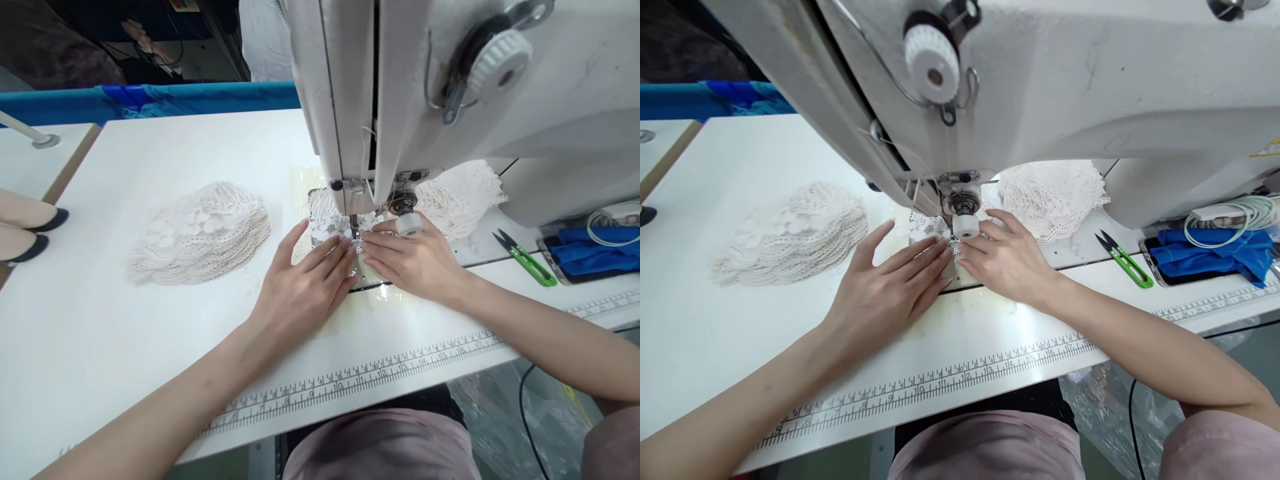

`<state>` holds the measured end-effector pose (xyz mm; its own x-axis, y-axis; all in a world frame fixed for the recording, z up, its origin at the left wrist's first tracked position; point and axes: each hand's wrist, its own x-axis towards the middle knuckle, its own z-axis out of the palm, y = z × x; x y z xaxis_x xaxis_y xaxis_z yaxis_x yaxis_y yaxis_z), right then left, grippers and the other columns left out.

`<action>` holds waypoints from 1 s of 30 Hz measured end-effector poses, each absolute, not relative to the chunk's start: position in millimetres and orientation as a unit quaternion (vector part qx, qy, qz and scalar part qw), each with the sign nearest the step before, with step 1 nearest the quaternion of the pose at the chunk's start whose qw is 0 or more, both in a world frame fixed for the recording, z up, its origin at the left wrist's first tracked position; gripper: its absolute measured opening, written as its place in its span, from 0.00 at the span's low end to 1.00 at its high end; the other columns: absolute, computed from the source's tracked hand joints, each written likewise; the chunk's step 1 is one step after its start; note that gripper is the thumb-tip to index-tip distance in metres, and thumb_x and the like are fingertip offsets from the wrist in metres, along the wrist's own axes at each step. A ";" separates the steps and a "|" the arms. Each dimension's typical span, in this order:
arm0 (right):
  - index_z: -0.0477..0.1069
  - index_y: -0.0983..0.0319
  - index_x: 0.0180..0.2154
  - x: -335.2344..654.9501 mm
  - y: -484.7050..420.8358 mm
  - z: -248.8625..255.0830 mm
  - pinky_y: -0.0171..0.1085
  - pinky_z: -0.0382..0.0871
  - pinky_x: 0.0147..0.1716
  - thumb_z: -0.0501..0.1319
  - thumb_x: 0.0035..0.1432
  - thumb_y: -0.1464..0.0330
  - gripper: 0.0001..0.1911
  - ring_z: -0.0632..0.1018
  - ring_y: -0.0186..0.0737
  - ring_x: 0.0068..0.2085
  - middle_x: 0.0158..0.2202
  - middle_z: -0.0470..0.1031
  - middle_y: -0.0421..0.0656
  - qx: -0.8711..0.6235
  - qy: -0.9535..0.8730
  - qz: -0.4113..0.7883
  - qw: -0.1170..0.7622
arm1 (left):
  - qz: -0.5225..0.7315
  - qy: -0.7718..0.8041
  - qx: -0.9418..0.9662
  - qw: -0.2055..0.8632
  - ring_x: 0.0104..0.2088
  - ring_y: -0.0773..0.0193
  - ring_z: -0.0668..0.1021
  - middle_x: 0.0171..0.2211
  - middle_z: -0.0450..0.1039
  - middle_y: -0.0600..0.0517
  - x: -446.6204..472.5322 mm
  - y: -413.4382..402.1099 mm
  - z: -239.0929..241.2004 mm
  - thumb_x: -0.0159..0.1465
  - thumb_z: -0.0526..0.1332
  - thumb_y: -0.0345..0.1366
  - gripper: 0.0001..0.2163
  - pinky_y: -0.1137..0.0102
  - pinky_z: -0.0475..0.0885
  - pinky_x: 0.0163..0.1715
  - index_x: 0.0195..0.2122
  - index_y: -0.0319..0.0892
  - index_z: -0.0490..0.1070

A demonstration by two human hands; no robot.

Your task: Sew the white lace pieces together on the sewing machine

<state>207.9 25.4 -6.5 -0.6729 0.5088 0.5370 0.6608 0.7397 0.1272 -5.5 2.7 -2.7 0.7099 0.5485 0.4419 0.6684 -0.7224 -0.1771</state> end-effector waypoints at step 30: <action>0.77 0.63 0.43 208.0 29.6 -10.4 0.49 0.61 0.56 0.54 0.67 0.67 0.13 0.76 0.42 0.44 0.41 0.81 0.43 -0.343 -0.898 -0.160 0.224 | -0.215 -0.337 -0.908 0.123 0.50 0.54 0.78 0.47 0.77 0.42 -5.6 10.8 -4.6 0.67 0.57 0.37 0.14 0.45 0.56 0.64 0.51 0.35 0.71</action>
